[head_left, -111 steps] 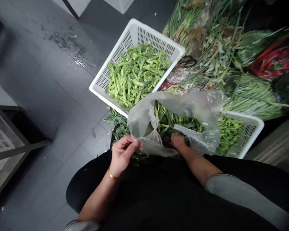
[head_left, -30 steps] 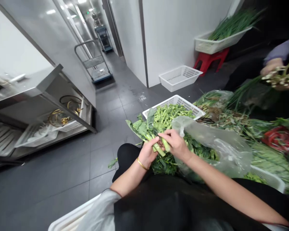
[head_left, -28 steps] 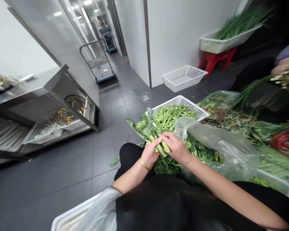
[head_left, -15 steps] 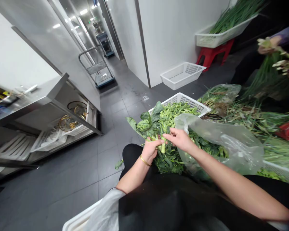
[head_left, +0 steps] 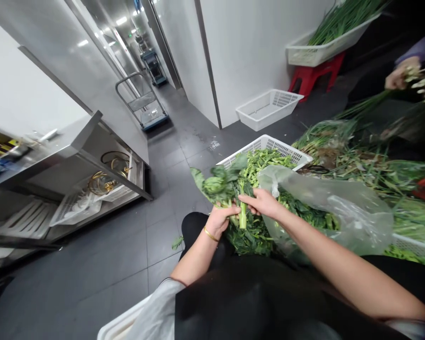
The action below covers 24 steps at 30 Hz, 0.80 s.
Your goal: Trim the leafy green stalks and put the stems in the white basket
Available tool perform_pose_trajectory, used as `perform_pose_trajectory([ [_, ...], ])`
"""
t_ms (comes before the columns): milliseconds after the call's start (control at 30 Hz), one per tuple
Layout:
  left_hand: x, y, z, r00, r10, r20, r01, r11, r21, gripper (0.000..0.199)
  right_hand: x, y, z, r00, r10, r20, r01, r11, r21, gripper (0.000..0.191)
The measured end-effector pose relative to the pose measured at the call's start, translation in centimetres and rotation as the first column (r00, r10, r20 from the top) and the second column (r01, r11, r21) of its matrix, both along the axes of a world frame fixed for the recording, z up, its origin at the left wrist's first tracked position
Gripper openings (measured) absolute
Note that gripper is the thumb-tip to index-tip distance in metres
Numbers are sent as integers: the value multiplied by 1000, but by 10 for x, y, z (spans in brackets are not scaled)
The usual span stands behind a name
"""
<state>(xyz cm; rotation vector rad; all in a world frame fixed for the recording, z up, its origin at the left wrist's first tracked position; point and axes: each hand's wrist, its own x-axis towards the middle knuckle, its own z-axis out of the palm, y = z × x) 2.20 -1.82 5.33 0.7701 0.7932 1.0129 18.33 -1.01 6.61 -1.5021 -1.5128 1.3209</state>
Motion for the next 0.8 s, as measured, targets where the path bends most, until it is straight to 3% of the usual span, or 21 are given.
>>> perform_pose_trajectory([
  [100, -3, -2, -5, 991, -26, 135, 51, 981, -187, 32, -4, -1, -12, 985, -69, -159, 80, 995, 65, 48],
  [200, -4, -8, -11, 986, -58, 159, 103, 952, -289, 31, -9, -3, -22, 988, -152, 25, 137, 939, 314, 39],
  [233, -4, -11, -12, 987, -51, 154, 95, 951, -295, 31, -11, -3, -25, 978, -174, 119, 105, 892, 440, 34],
  [333, -6, -15, -14, 991, 11, 130, 28, 954, -298, 29, -16, -7, -27, 897, -235, 375, -126, 677, 725, 22],
  [433, -10, -13, -13, 987, 144, 69, -120, 954, -273, 23, -23, -22, -22, 806, -217, 552, -390, 508, 768, 16],
  [500, -15, -8, -12, 980, 196, 39, -182, 955, -235, 22, -27, -34, -16, 806, -104, 582, -483, 453, 750, 18],
  [533, -17, -6, -11, 980, 198, 32, -187, 960, -210, 24, -28, -37, -12, 824, -37, 565, -482, 477, 735, 19],
  [567, -20, -4, -10, 983, 181, 26, -174, 967, -184, 28, -28, -38, -9, 850, 17, 526, -448, 548, 706, 19],
  [667, -25, -2, -8, 998, 61, 7, -60, 993, -105, 40, -24, -25, -4, 927, 30, 373, -201, 881, 429, 35],
  [700, -27, -2, -8, 1000, 16, -5, -16, 997, -81, 41, -22, -18, -3, 945, 27, 327, -126, 950, 284, 42],
  [733, -27, -2, -7, 999, -25, -23, 23, 998, -57, 40, -20, -11, -4, 962, 40, 271, -82, 986, 146, 48],
  [800, -28, -2, -6, 996, -65, -58, 65, 998, -1, 38, -17, 1, -6, 990, 83, 115, -78, 996, -49, 52],
])
